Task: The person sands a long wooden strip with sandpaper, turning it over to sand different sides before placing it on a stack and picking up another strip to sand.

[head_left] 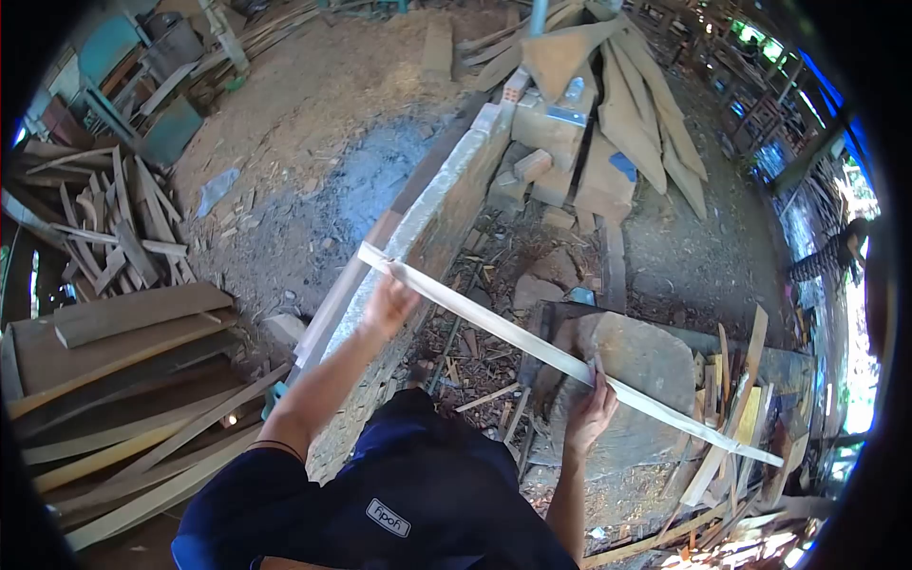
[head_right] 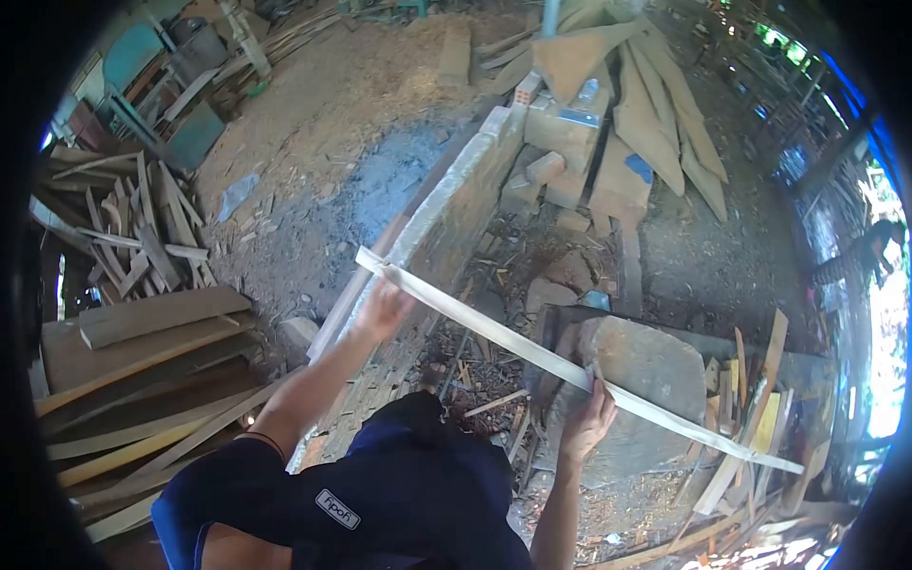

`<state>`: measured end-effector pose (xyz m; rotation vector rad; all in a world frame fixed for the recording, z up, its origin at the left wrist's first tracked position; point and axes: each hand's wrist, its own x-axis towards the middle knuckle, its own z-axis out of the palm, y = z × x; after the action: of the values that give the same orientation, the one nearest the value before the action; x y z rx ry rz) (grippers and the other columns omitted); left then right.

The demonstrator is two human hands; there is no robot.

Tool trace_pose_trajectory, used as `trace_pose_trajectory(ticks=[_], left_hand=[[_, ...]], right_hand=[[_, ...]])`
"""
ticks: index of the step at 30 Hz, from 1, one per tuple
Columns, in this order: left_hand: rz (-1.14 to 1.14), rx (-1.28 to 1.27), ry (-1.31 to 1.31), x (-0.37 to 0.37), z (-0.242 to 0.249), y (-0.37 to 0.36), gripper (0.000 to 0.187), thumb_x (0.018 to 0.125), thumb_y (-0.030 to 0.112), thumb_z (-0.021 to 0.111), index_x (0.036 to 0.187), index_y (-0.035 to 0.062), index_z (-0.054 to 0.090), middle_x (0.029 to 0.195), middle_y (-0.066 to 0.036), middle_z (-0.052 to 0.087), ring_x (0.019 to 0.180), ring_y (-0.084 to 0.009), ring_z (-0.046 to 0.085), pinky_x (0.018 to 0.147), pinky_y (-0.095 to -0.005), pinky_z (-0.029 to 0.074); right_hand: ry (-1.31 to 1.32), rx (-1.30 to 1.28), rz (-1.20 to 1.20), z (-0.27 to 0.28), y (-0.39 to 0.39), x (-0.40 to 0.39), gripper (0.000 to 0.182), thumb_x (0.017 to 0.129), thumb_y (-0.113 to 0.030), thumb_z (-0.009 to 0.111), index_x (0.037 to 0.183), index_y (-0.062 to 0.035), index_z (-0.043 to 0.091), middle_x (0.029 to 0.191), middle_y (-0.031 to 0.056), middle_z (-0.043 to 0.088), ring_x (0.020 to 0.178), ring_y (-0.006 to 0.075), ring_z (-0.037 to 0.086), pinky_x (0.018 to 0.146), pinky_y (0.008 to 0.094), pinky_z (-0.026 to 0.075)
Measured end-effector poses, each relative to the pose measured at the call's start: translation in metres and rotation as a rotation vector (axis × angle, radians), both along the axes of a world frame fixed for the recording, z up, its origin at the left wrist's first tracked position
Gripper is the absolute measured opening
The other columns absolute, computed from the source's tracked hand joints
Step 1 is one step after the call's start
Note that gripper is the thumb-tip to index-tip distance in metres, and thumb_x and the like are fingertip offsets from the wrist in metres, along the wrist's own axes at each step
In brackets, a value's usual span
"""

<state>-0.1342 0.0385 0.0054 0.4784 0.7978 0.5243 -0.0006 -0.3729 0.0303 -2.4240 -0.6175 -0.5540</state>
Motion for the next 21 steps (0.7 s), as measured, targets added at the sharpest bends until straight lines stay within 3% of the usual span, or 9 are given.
trace_pose_trajectory(ticks=[3,5,9,11,13,15,18,21], left_hand=[[0.094,0.003,-0.020,0.003,0.014,0.070,0.033,0.102,0.037,0.055,0.122,0.0109,0.057,0.123,-0.011,0.064,0.109,-0.0290,0.065,0.097,-0.0426,0.055],[0.007,0.094,-0.101,0.008,0.014,0.097,0.031,0.103,0.031,0.055,0.124,0.0079,0.056,0.122,-0.013,0.063,0.113,-0.0302,0.063,0.105,-0.0476,0.050],[-0.110,0.241,-0.077,0.015,0.053,0.089,0.033,0.109,0.027,0.041,0.124,0.0006,0.053,0.114,-0.015,0.068,0.107,-0.0298,0.067,0.099,-0.0439,0.055],[-0.354,0.438,0.036,0.005,0.065,0.075,0.039,0.109,0.029,0.037,0.125,-0.0034,0.054,0.112,-0.018,0.068,0.104,-0.0288,0.069,0.095,-0.0406,0.058],[-0.577,0.494,0.133,-0.002,0.058,0.070,0.040,0.109,0.029,0.039,0.121,-0.0048,0.057,0.110,-0.018,0.068,0.101,-0.0287,0.070,0.090,-0.0381,0.061],[-0.557,0.452,0.155,-0.004,0.063,0.063,0.040,0.109,0.030,0.040,0.118,-0.0052,0.058,0.109,-0.018,0.068,0.100,-0.0284,0.071,0.089,-0.0377,0.061],[-0.552,0.375,0.157,-0.004,0.066,0.062,0.041,0.108,0.031,0.042,0.116,-0.0056,0.059,0.107,-0.018,0.068,0.097,-0.0276,0.071,0.086,-0.0379,0.062],[-0.555,0.338,0.101,-0.002,0.062,0.064,0.044,0.109,0.033,0.039,0.115,-0.0051,0.060,0.107,-0.018,0.069,0.095,-0.0277,0.071,0.084,-0.0406,0.062]], right_hand=[[-0.008,-0.051,0.021,0.000,0.001,0.005,0.028,0.095,-0.008,0.054,0.122,-0.0043,0.062,0.109,0.0189,0.060,0.101,0.0403,0.056,0.091,0.0487,0.045],[-0.015,-0.113,-0.021,-0.003,0.000,0.007,0.020,0.095,-0.009,0.055,0.112,-0.0041,0.062,0.109,0.0196,0.059,0.101,0.0404,0.055,0.091,0.0488,0.044],[-0.030,-0.089,-0.087,0.026,0.044,0.005,0.011,0.097,-0.010,0.059,0.103,-0.0029,0.064,0.100,0.0154,0.064,0.093,0.0343,0.062,0.081,0.0444,0.050],[-0.058,0.043,0.263,0.062,0.106,-0.009,0.017,0.100,-0.011,0.052,0.101,-0.0042,0.068,0.107,0.0089,0.073,0.103,0.0266,0.066,0.089,0.0386,0.052],[-0.109,-0.015,0.327,0.044,0.151,-0.025,0.010,0.091,-0.003,0.062,0.095,-0.0049,0.072,0.108,0.0053,0.074,0.105,0.0252,0.067,0.092,0.0378,0.052],[-0.124,0.026,0.420,0.048,0.200,-0.042,0.018,0.084,0.000,0.068,0.100,-0.0086,0.074,0.111,0.0056,0.069,0.105,0.0283,0.064,0.091,0.0380,0.052],[-0.089,0.102,0.517,0.046,0.274,-0.069,0.025,0.079,-0.003,0.073,0.104,-0.0096,0.072,0.109,0.0024,0.062,0.095,0.0244,0.058,0.083,0.0381,0.048],[-0.053,0.085,0.590,0.053,0.321,-0.080,0.024,0.083,-0.008,0.069,0.107,-0.0074,0.070,0.109,0.0032,0.062,0.096,0.0252,0.058,0.082,0.0380,0.049]])
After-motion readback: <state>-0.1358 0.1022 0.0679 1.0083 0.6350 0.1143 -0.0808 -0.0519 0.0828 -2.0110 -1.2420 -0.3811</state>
